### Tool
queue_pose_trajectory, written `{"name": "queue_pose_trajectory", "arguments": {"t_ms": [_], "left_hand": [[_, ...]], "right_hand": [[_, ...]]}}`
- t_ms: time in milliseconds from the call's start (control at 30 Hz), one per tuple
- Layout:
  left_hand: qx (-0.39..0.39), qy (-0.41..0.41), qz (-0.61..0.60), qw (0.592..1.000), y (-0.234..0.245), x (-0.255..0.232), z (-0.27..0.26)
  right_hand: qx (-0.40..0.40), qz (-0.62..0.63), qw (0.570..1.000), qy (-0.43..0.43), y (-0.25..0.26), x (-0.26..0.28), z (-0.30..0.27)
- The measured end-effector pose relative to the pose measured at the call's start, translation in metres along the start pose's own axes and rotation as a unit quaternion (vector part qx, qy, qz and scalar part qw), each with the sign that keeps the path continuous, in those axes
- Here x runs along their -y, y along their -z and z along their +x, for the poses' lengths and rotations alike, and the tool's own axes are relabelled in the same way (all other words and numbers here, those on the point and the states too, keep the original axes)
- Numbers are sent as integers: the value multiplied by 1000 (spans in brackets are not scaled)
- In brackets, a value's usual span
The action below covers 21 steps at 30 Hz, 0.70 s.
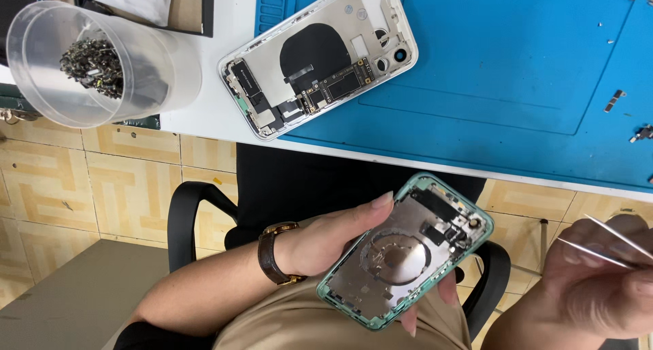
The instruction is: The person uses a screwdriver to remove screws from the back of a disassembled smartphone. They then apply a liquid from a small bottle to the internal components and use tweezers to carefully remove a small metal bracket from the device.
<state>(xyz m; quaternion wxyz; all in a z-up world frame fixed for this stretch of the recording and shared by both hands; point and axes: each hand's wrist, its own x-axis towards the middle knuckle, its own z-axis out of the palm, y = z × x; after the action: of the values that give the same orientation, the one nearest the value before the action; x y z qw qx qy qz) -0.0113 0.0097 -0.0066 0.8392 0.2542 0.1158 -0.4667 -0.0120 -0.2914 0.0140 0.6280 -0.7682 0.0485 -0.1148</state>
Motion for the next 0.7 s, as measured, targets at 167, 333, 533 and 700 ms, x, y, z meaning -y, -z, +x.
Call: {"name": "queue_pose_trajectory", "arguments": {"t_ms": [167, 333, 533, 700], "left_hand": [[122, 62, -49, 989, 6, 15, -8], [96, 38, -176, 979, 4, 36, -2], [46, 12, -175, 983, -8, 30, -1], [51, -93, 50, 993, -56, -8, -12]], "right_hand": [[13, 291, 952, -90, 49, -24, -3], [58, 280, 955, -73, 63, -28, -11], [85, 285, 952, -71, 64, -30, -13], [85, 283, 953, -70, 70, -34, -15]]}}
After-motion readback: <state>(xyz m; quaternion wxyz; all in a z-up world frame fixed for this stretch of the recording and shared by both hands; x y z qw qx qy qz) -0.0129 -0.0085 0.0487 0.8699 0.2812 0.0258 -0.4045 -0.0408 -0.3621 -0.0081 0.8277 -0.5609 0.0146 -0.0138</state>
